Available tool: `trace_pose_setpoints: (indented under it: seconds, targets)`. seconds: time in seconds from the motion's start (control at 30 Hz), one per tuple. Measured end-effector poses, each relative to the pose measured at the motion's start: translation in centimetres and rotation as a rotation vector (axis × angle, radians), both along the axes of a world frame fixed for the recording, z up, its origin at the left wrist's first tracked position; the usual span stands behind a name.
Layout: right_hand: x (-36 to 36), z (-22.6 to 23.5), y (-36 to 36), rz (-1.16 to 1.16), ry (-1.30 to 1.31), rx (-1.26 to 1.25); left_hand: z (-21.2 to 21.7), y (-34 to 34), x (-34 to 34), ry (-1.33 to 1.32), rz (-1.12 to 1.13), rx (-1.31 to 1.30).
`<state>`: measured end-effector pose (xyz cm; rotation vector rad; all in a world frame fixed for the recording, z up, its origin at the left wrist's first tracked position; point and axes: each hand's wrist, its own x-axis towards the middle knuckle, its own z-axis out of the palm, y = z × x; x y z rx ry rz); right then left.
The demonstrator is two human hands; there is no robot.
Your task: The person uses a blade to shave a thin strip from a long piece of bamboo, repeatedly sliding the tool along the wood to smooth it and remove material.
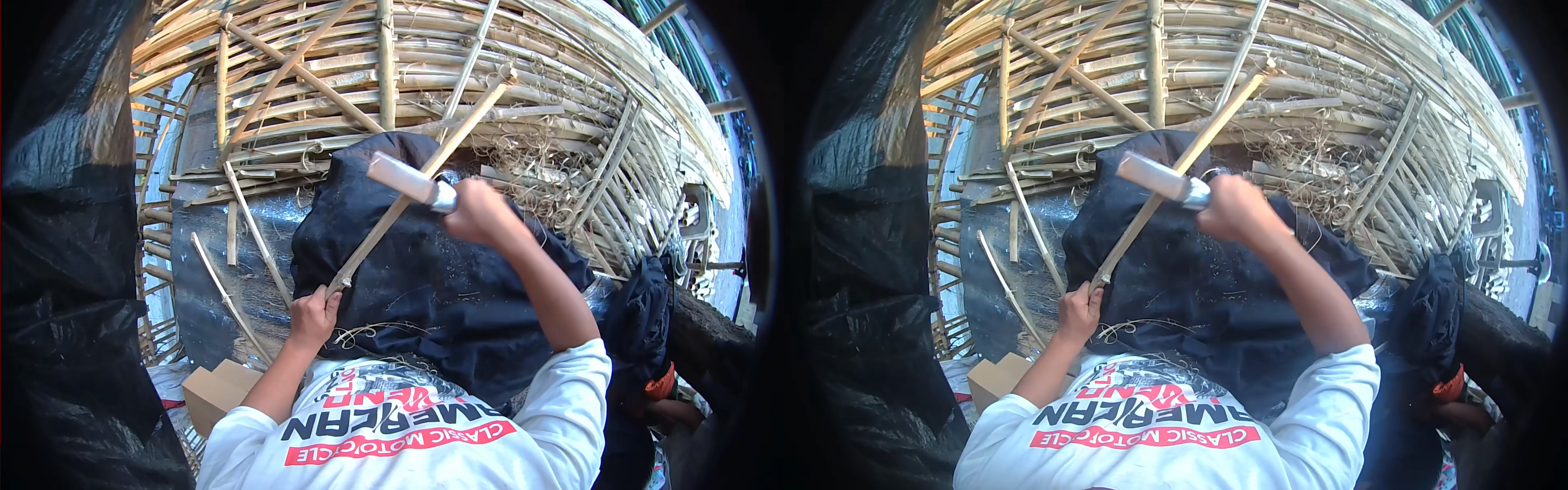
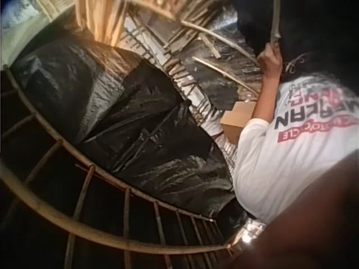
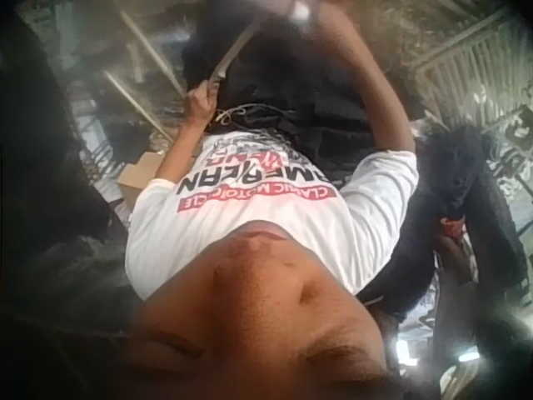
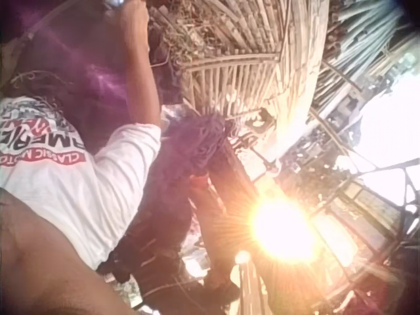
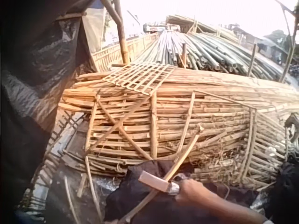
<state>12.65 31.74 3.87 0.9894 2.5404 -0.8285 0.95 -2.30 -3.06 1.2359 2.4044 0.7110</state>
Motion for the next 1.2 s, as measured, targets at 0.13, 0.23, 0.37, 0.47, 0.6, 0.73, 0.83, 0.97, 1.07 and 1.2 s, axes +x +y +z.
trace_pose_setpoints:
  seconds: [0.13, 0.23, 0.37, 0.47, 0.6, 0.73, 0.83, 0.97, 1.07, 1.2]
  targets:
    - [-0.3, -2.5, 1.8, -0.104, 0.102, -0.06, 0.3, 0.4, 0.5, 0.057, 0.034, 0.019]
    - [2.8, -3.0, 10.5, -0.465, 0.218, -0.115, 0.8, 0.9, 0.5, 0.077, 0.023, 0.003]
    - [3.3, 0.0, 10.6, -0.449, 0.18, -0.097, 0.9, 1.0, 0.1, 0.105, 0.0, -0.014]
    - [1.5, 2.4, 4.9, -0.31, 0.324, -0.01, 0.5, 0.8, 0.2, 0.093, 0.009, 0.024]
    - [1.0, 0.3, -0.7, 0.053, 0.245, -0.165, 0.2, 0.7, 0.4, 0.066, 0.033, 0.018]
    - [2.6, 0.1, -1.8, 0.078, 0.305, -0.147, -0.1, 0.5, -0.3, 0.0, 0.012, 0.037]
    - [3.8, 1.1, -2.4, -0.001, 0.351, 0.079, 0.1, 0.9, -1.1, -0.106, -0.04, 0.067]
    - [4.6, 1.2, -3.3, 0.097, 0.547, 0.276, 0.1, 0.8, -1.1, -0.149, -0.024, 0.043]
    - [4.7, 1.2, -3.6, 0.086, 0.417, 0.386, 0.1, 0.9, -1.0, -0.129, -0.015, 0.042]
    - [5.6, -1.5, 1.4, -0.046, 0.358, 0.324, -0.1, 0.9, -1.1, -0.091, -0.014, 0.044]
